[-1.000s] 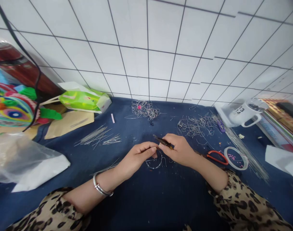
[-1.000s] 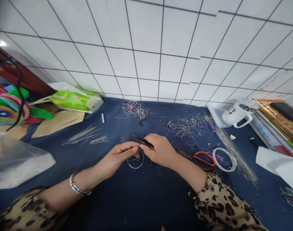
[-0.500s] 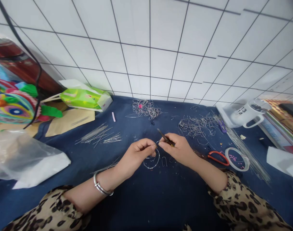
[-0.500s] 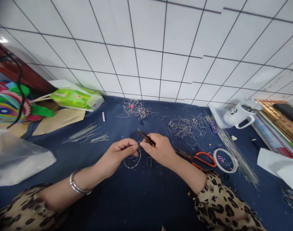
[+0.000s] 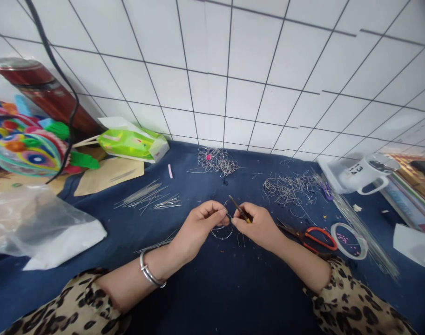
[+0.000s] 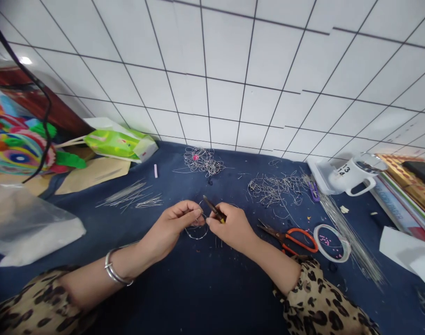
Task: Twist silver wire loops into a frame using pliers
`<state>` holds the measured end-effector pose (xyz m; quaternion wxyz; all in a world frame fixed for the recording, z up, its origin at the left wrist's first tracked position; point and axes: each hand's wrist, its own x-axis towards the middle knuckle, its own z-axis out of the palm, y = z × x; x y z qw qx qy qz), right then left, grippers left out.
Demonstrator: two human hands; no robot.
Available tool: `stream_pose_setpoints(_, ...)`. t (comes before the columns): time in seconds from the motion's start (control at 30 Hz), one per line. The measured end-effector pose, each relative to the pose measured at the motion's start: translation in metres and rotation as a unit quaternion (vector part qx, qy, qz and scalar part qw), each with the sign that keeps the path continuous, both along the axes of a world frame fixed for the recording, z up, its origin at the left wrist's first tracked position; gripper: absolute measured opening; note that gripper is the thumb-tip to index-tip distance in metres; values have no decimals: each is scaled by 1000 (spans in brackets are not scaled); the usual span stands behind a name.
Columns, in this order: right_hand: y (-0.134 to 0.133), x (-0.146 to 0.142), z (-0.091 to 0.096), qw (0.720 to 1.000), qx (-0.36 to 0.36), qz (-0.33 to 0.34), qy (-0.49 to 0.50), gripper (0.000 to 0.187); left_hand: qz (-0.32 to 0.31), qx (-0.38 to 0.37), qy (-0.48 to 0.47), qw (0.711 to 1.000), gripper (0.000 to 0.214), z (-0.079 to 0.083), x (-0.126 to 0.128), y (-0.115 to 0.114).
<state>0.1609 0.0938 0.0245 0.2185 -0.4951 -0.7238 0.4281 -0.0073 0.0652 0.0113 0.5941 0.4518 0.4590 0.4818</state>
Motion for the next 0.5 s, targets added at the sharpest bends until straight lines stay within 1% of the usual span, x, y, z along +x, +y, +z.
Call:
stream_pose_setpoints(0.1, -1, -1, -3, 1000, -6, 10, 1, 15, 15, -1, -13, 1000, 12, 0, 1, 0)
stream_pose_setpoints(0.27, -3, -3, -8, 1000, 12, 2, 5, 8, 9, -8, -27, 1000, 11, 0, 1, -2)
stream_pose_setpoints(0.37, -3, -3, -6, 1000, 3, -12, 22, 7, 14, -7, -14, 1000, 10, 0, 0, -1)
stream_pose_setpoints(0.5, -3, -1, -3, 999, -1, -28, 42, 6, 42, 0, 18, 999, 10, 1, -2, 2)
